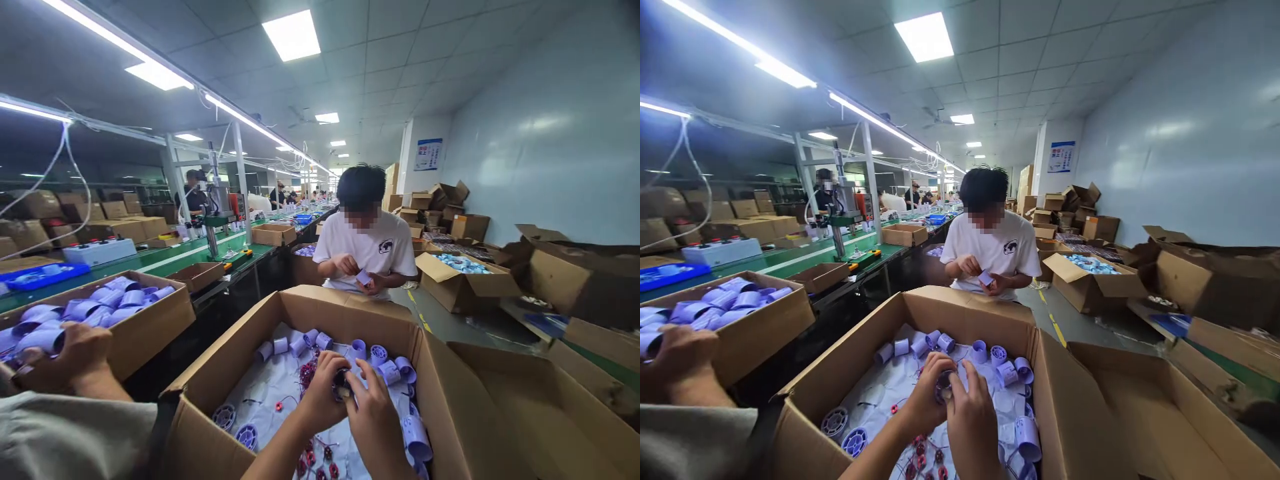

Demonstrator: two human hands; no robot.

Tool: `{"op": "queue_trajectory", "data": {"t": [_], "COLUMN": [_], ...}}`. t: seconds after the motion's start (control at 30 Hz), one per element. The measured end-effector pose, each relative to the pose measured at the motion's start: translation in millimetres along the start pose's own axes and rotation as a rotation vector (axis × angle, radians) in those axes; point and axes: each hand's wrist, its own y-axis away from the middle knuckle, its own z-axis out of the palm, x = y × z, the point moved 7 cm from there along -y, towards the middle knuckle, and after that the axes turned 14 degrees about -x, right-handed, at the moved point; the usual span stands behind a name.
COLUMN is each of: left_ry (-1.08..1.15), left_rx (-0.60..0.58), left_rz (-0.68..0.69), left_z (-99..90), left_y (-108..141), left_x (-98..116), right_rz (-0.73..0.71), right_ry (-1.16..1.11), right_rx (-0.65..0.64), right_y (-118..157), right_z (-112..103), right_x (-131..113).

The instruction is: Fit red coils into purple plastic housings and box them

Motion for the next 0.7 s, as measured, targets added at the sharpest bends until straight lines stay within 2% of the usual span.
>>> {"op": "queue_trajectory", "data": {"t": [0.2, 0.43, 0.7], "left_ry": [0.047, 0.130, 0.155], "left_rx": [-0.044, -0.175, -0.335], "left_rz": [0.032, -0.055, -0.078], "left_z": [3.1, 4.2, 11.2], "left_y": [-2.3, -4.3, -5.0], "left_x": [5.9, 8.4, 9.7], "right_rz": [0.018, -0.109, -0.322], "right_ry": [0.064, -0.048, -0.024], "right_rx": [-0.092, -0.127, -0.176], "right_y": [-7.9, -13.9, -9.8], "right_z": [-2.7, 3.4, 8.9], "right_x": [-10.6, -7.6, -7.5]}}
